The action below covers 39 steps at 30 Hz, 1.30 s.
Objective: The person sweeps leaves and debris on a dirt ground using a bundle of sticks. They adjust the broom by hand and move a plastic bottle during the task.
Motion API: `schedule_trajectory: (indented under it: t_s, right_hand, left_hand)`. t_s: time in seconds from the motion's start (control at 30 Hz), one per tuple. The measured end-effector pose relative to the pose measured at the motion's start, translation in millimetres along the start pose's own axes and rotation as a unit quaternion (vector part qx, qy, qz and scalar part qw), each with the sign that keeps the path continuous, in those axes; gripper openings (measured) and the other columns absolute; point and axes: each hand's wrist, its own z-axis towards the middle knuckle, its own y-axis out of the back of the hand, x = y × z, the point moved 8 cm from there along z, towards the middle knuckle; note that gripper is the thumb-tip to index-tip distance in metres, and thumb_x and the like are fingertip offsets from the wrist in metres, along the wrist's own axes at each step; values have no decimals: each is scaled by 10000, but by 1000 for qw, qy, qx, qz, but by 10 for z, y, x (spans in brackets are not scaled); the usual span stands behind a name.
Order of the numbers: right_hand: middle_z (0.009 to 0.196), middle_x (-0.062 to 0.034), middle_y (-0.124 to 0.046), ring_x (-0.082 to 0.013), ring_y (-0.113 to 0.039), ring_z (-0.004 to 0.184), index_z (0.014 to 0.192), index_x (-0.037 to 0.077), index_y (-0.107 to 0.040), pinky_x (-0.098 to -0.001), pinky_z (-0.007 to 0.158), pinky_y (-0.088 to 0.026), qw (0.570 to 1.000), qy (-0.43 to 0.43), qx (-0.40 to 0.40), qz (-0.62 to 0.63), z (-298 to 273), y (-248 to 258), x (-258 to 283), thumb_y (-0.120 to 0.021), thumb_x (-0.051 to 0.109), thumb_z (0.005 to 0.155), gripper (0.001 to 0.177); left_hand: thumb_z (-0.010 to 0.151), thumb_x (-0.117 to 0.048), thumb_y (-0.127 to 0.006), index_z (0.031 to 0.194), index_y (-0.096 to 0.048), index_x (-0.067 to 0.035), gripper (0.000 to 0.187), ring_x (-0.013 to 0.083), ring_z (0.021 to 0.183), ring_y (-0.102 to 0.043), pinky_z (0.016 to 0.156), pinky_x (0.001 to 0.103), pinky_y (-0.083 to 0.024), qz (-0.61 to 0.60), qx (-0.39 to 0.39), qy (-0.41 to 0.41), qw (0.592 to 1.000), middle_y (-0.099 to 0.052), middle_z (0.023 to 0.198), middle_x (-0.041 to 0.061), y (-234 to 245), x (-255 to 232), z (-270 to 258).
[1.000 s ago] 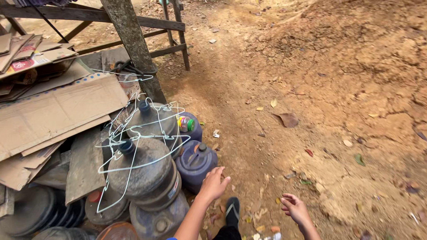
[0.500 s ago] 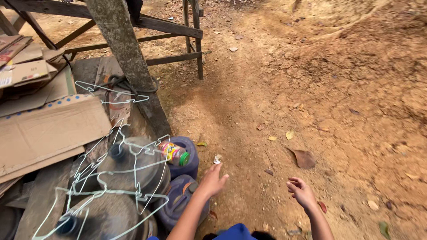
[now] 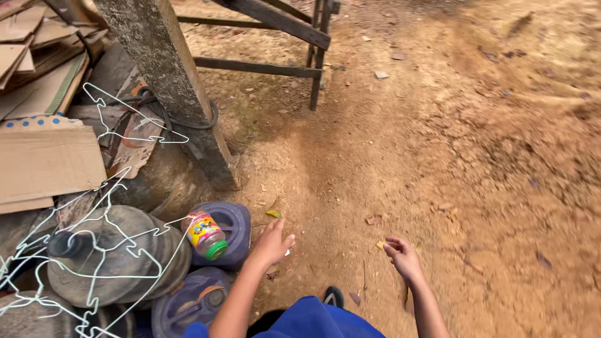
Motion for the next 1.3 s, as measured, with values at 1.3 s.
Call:
schedule_trajectory:
  t_s: [1.3]
  right_hand:
    - [854, -60, -738, -126, -660, 748, 1187, 73, -691, -299, 700, -542, 692, 323, 562, -317, 6354, -8374, 5227, -658, 126, 823, 369]
  left_hand:
    - [913, -375, -685, 1471, -451, -93, 668, 387, 1385, -452, 1154, 456, -365, -239, -334, 410, 814, -499, 1473, 209, 3089, 1904, 5168]
